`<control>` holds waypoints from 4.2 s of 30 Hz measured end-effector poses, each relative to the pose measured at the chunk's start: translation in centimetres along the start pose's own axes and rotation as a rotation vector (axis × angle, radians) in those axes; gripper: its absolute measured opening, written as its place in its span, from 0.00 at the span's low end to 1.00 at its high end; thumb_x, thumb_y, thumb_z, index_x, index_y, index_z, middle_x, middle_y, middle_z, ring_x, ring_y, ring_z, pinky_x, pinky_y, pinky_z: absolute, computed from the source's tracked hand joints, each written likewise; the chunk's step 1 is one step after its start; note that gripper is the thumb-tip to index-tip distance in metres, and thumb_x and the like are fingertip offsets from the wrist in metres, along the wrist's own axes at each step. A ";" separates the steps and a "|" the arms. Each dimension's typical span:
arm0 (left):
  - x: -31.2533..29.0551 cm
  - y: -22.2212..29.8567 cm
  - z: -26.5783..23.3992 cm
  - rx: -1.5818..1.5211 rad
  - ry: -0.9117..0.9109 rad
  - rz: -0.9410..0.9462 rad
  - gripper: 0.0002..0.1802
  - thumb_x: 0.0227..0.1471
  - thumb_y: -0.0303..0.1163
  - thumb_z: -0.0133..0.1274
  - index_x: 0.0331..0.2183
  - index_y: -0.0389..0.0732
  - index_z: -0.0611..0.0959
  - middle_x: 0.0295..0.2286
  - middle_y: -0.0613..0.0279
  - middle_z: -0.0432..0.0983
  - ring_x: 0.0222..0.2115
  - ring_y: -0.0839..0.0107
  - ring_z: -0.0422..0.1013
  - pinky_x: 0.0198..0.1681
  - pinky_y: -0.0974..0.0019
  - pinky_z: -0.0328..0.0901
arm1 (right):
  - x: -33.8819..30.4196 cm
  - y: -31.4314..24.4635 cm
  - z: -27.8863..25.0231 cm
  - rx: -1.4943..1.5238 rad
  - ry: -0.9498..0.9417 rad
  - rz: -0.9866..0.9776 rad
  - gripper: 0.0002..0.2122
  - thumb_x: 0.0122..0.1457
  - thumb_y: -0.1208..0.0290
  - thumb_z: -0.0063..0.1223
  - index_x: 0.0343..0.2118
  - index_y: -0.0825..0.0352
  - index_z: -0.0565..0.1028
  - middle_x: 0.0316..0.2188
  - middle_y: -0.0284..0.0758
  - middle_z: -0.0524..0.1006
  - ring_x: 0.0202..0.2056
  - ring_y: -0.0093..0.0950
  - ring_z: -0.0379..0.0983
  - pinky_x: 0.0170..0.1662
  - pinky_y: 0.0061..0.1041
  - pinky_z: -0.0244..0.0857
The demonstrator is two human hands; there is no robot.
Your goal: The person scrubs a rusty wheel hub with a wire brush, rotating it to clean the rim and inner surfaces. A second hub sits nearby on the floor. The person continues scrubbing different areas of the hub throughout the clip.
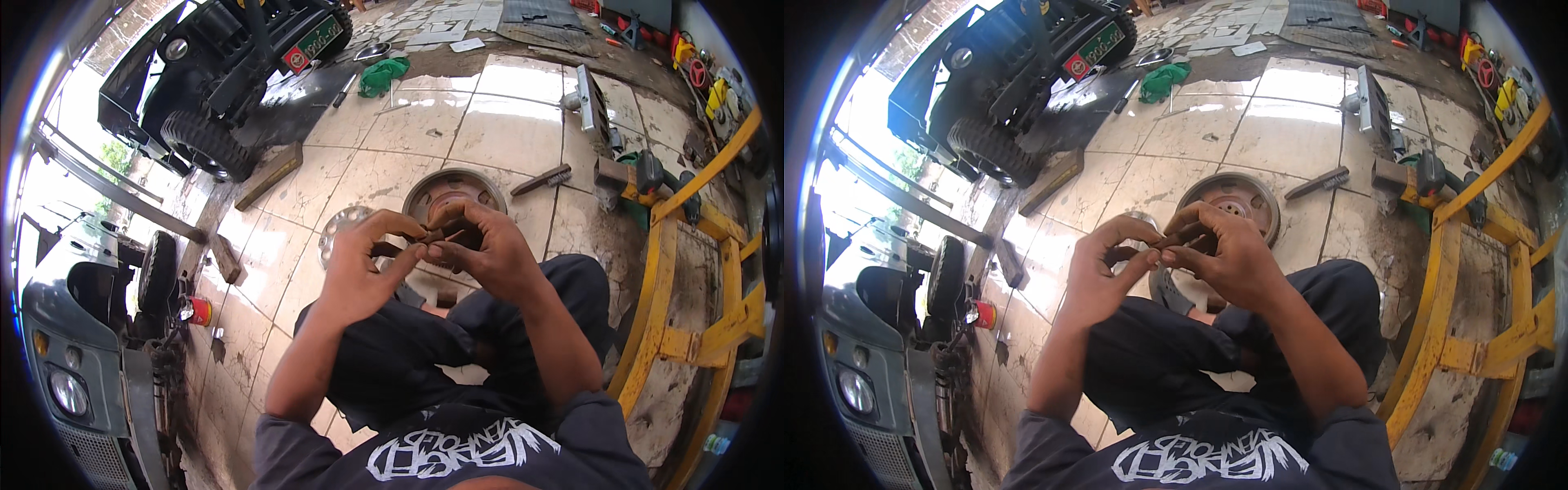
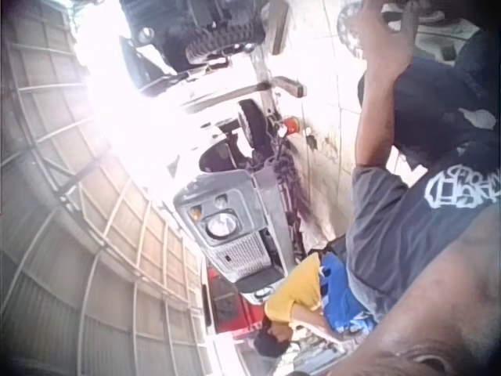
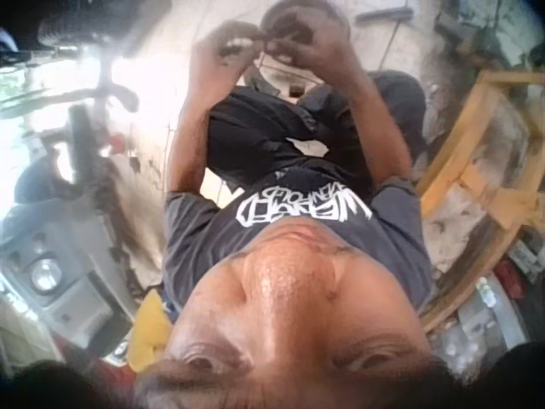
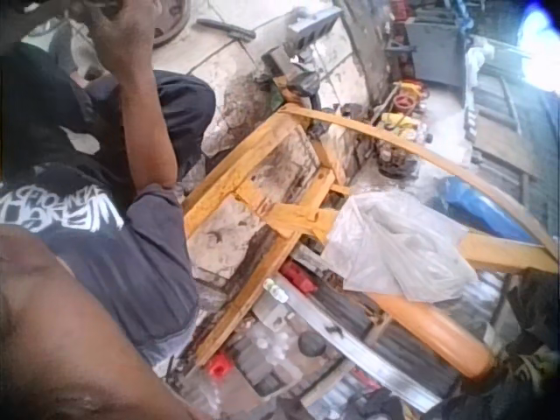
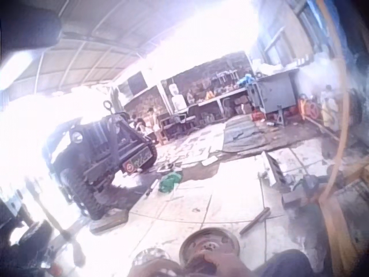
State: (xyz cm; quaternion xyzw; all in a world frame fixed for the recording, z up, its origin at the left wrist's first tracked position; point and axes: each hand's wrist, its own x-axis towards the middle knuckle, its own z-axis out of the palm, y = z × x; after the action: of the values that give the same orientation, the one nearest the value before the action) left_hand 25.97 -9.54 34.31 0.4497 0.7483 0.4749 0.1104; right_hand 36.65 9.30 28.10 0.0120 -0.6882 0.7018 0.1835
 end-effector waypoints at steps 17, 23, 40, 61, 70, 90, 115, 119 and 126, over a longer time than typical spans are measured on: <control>3.9 -22.1 12.0 -0.495 -0.315 -0.410 0.13 0.60 0.30 0.65 0.44 0.32 0.86 0.36 0.59 0.86 0.37 0.73 0.81 0.43 0.67 0.76 | -0.3 19.1 -5.8 -0.072 0.132 0.382 0.11 0.60 0.73 0.71 0.36 0.66 0.75 0.32 0.28 0.79 0.33 0.16 0.73 0.37 0.20 0.67; 5.2 -24.6 10.7 -0.243 0.017 -0.189 0.12 0.60 0.30 0.66 0.42 0.33 0.88 0.38 0.59 0.86 0.36 0.75 0.80 0.40 0.69 0.73 | 3.3 18.9 -4.7 0.360 0.129 0.479 0.09 0.62 0.74 0.67 0.40 0.65 0.77 0.35 0.29 0.79 0.37 0.18 0.76 0.42 0.22 0.71; 5.4 -25.1 14.1 -0.659 0.025 -0.443 0.18 0.56 0.30 0.66 0.48 0.32 0.87 0.39 0.55 0.88 0.39 0.72 0.83 0.46 0.66 0.76 | 2.4 22.5 -4.5 0.034 0.432 0.432 0.11 0.68 0.68 0.63 0.45 0.71 0.83 0.38 0.32 0.84 0.38 0.20 0.77 0.46 0.21 0.70; 4.8 -27.1 15.2 -0.279 0.121 -0.493 0.16 0.54 0.27 0.65 0.44 0.30 0.87 0.38 0.54 0.88 0.41 0.70 0.84 0.44 0.69 0.77 | 3.0 23.8 -3.7 -0.360 0.181 0.374 0.11 0.65 0.72 0.65 0.46 0.70 0.84 0.38 0.31 0.85 0.41 0.19 0.79 0.48 0.22 0.72; 3.7 -25.1 14.4 -0.241 0.107 -0.510 0.16 0.54 0.30 0.66 0.44 0.32 0.89 0.36 0.54 0.89 0.36 0.71 0.85 0.42 0.70 0.77 | 1.9 25.1 -4.9 -0.433 0.170 0.203 0.11 0.62 0.71 0.66 0.46 0.68 0.85 0.40 0.38 0.86 0.41 0.28 0.84 0.46 0.28 0.76; 2.5 -25.4 5.8 -0.191 0.088 -0.528 0.22 0.64 0.43 0.58 0.48 0.35 0.88 0.38 0.48 0.87 0.41 0.63 0.83 0.48 0.62 0.73 | 1.4 18.7 -1.4 -0.715 0.332 -0.080 0.08 0.59 0.70 0.68 0.40 0.65 0.87 0.37 0.41 0.85 0.39 0.39 0.84 0.43 0.33 0.76; 13.2 -47.2 11.5 0.072 0.637 -0.383 0.11 0.58 0.35 0.63 0.34 0.36 0.90 0.31 0.47 0.82 0.33 0.47 0.78 0.39 0.52 0.71 | 19.8 39.5 -1.1 -1.113 -0.199 -0.370 0.12 0.54 0.81 0.56 0.40 0.67 0.85 0.45 0.35 0.84 0.47 0.37 0.78 0.53 0.35 0.75; 13.0 -47.4 11.5 0.087 0.616 -0.388 0.14 0.59 0.39 0.63 0.37 0.37 0.90 0.34 0.49 0.84 0.36 0.48 0.80 0.41 0.53 0.72 | 17.8 38.8 -0.6 -1.000 -0.368 -0.373 0.12 0.54 0.82 0.55 0.40 0.68 0.85 0.45 0.36 0.84 0.46 0.37 0.78 0.52 0.35 0.75; 13.0 -47.2 11.6 0.053 0.656 -0.383 0.09 0.56 0.33 0.63 0.35 0.38 0.91 0.30 0.49 0.83 0.33 0.48 0.79 0.39 0.53 0.72 | 18.1 39.1 -0.5 -1.015 -0.332 -0.419 0.14 0.54 0.82 0.53 0.42 0.69 0.84 0.44 0.40 0.83 0.47 0.39 0.79 0.52 0.35 0.75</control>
State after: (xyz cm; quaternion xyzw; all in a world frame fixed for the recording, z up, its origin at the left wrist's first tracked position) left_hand -1.41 0.81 -6.59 0.1285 0.8265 0.5447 -0.0599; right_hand 9.20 14.72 -4.64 0.1684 -0.9415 0.2209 0.1909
